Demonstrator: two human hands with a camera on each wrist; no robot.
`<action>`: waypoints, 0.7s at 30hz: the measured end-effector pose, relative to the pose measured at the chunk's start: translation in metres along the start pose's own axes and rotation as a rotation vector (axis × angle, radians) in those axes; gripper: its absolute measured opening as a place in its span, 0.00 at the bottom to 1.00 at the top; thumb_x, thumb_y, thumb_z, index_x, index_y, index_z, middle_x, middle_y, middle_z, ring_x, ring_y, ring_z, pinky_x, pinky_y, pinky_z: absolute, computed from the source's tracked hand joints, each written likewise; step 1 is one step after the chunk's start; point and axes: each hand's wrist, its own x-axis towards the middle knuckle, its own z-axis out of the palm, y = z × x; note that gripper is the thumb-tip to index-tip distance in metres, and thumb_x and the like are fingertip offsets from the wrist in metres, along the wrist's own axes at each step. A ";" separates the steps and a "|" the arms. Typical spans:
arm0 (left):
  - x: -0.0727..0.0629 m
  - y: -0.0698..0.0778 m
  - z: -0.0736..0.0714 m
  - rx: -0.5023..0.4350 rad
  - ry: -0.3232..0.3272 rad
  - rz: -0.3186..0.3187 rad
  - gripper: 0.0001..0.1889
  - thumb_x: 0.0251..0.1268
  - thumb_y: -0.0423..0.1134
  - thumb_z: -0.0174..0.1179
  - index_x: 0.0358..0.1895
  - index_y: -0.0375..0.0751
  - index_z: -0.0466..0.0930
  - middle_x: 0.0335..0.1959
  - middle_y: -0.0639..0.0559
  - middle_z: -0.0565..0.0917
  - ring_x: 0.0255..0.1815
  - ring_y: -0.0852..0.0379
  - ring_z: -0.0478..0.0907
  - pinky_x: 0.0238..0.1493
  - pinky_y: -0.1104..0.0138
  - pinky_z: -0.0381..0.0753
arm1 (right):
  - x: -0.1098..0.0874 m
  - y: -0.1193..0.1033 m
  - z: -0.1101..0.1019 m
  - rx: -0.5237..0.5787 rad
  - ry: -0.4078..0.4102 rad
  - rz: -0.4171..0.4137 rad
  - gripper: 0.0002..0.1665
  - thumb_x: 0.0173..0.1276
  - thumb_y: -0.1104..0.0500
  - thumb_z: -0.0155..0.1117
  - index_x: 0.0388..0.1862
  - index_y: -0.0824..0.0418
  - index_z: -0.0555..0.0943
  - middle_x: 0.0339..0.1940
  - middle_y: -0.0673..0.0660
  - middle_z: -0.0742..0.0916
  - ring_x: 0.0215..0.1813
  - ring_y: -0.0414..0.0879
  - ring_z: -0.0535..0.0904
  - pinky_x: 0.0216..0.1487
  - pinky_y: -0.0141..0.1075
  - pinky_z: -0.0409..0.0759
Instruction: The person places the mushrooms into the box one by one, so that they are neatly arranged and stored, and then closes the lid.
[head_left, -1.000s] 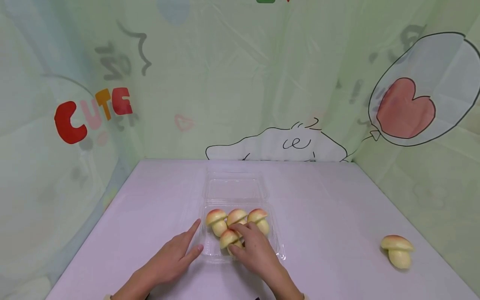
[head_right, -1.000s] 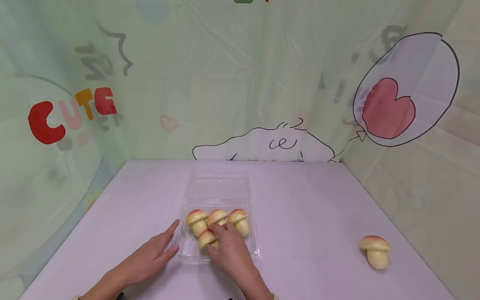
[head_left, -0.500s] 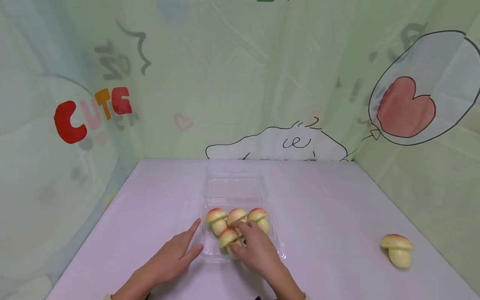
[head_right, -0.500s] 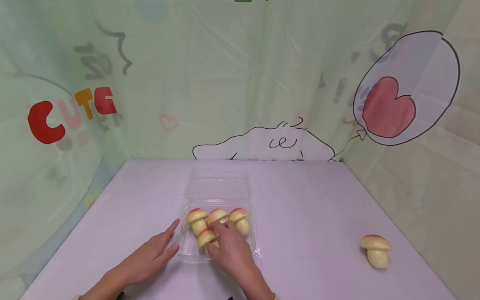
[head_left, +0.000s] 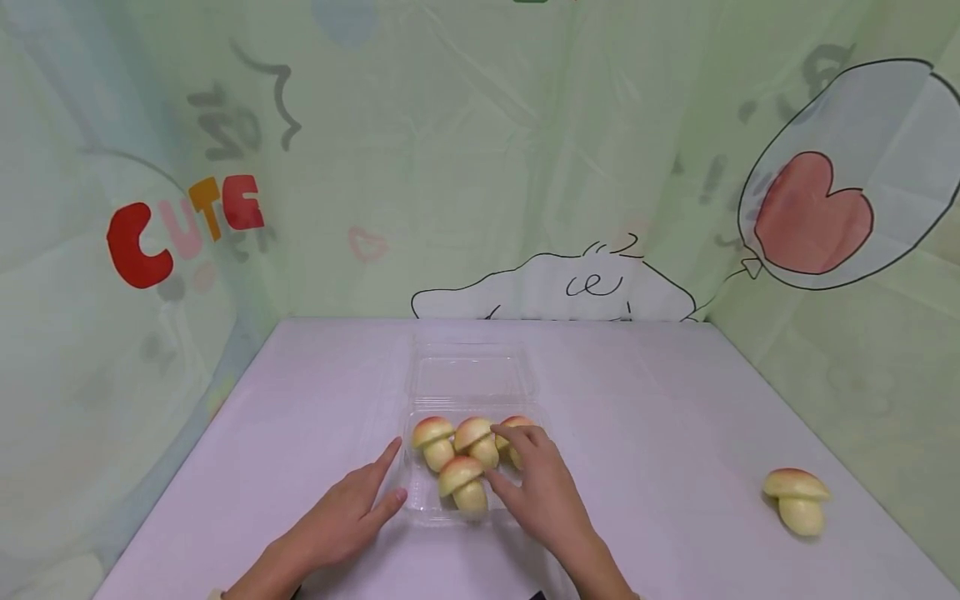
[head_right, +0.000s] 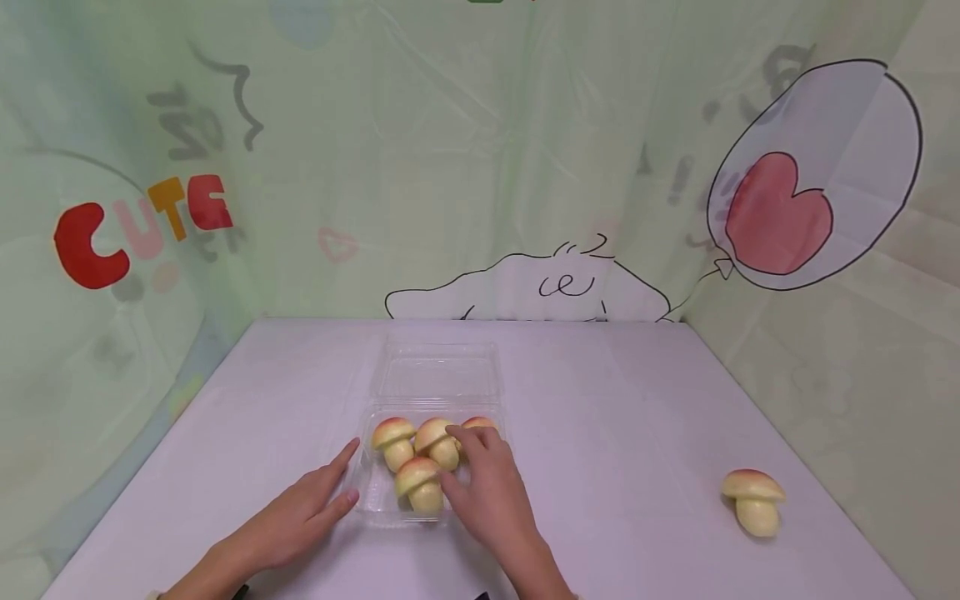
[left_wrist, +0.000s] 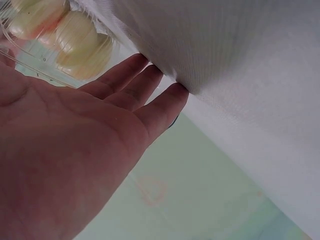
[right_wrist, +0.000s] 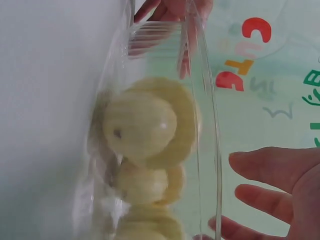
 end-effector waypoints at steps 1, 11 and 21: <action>0.000 0.000 0.001 0.000 -0.001 -0.005 0.38 0.82 0.58 0.48 0.84 0.44 0.51 0.75 0.38 0.72 0.74 0.36 0.71 0.73 0.41 0.68 | 0.000 0.002 -0.002 0.000 0.016 0.000 0.29 0.62 0.61 0.76 0.63 0.57 0.83 0.56 0.57 0.83 0.59 0.54 0.80 0.56 0.52 0.82; 0.001 -0.002 0.005 -0.014 -0.008 -0.020 0.38 0.82 0.58 0.48 0.85 0.46 0.50 0.75 0.37 0.72 0.75 0.35 0.70 0.74 0.40 0.67 | -0.003 0.007 -0.015 -0.009 0.121 -0.037 0.30 0.61 0.63 0.77 0.63 0.55 0.83 0.62 0.62 0.82 0.63 0.66 0.77 0.55 0.59 0.81; 0.001 -0.002 0.003 -0.001 -0.004 -0.027 0.38 0.81 0.58 0.49 0.85 0.47 0.51 0.75 0.37 0.72 0.74 0.35 0.70 0.74 0.40 0.67 | -0.004 0.013 -0.028 -0.010 0.165 0.015 0.32 0.61 0.65 0.76 0.66 0.57 0.81 0.65 0.64 0.79 0.65 0.67 0.75 0.56 0.61 0.80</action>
